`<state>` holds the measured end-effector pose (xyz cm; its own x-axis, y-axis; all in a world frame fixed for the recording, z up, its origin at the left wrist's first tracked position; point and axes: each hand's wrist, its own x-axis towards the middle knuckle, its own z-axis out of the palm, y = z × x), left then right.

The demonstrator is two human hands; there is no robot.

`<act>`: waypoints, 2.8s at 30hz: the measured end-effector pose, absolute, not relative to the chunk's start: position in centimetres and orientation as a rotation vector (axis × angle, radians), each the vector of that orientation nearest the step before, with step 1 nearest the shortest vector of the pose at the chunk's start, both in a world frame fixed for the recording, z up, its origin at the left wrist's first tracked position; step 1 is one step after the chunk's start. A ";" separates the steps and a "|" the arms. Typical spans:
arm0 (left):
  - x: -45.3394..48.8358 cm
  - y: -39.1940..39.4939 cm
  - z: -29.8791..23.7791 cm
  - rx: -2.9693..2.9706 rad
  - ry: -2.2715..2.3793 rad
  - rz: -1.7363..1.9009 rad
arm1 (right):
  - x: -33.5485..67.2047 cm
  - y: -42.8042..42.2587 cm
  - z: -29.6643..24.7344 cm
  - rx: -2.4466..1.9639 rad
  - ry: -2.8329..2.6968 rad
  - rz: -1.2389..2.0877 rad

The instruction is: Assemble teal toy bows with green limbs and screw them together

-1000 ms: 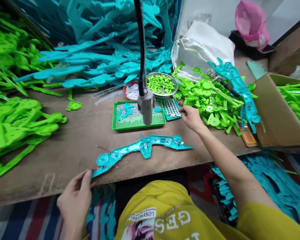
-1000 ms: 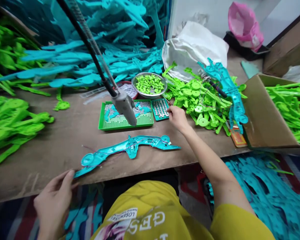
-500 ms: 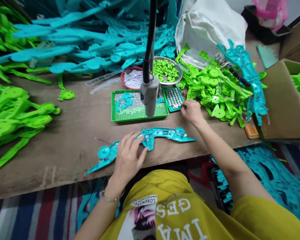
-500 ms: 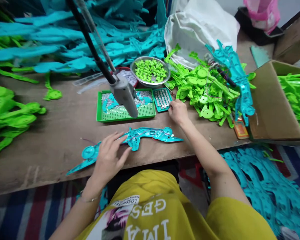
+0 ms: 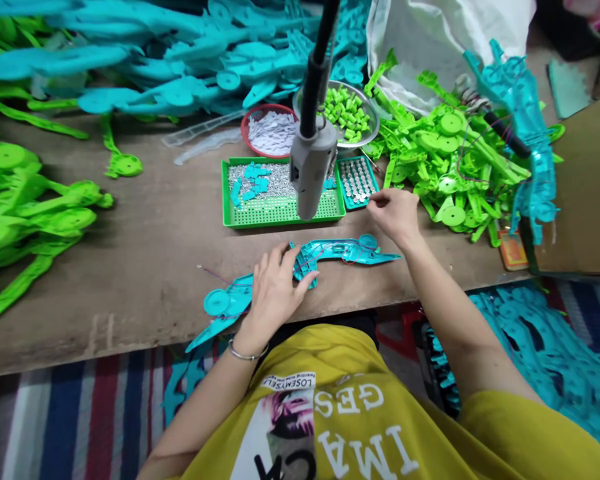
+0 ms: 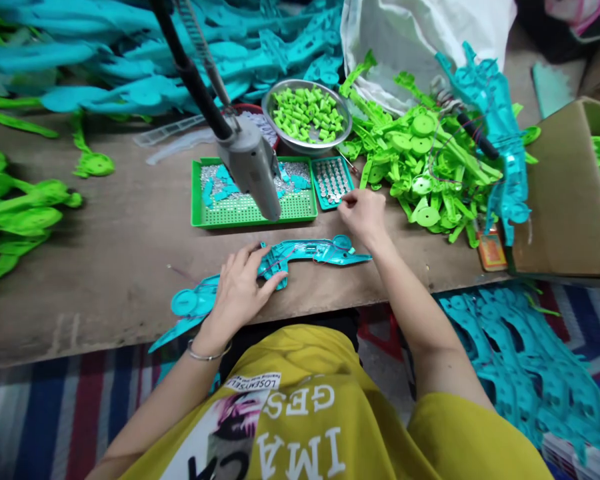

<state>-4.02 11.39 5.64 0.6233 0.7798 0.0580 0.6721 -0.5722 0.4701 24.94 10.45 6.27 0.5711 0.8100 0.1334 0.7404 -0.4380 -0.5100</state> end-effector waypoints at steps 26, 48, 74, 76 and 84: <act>8.2 12.6 6.2 2.415 0.868 0.245 | 20.3 -1.6 4.3 -1.838 -0.542 0.600; 2.1 13.9 4.8 2.218 1.069 0.480 | 13.2 4.0 4.1 -1.922 -1.110 0.267; -5.9 11.4 5.9 2.513 0.923 0.216 | 18.0 1.6 4.6 -1.910 -0.756 0.331; -6.3 11.4 6.0 2.526 0.937 0.206 | 18.9 1.3 4.1 -1.954 -0.806 0.262; -9.0 11.2 5.6 2.570 1.054 0.204 | 23.8 2.0 3.0 -2.360 -1.334 -0.080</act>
<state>-9.01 11.16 5.60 0.7121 0.7020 -0.0014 0.6510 -0.6596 0.3757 23.78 2.04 3.04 0.5366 0.8048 0.2537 0.8292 -0.4473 -0.3350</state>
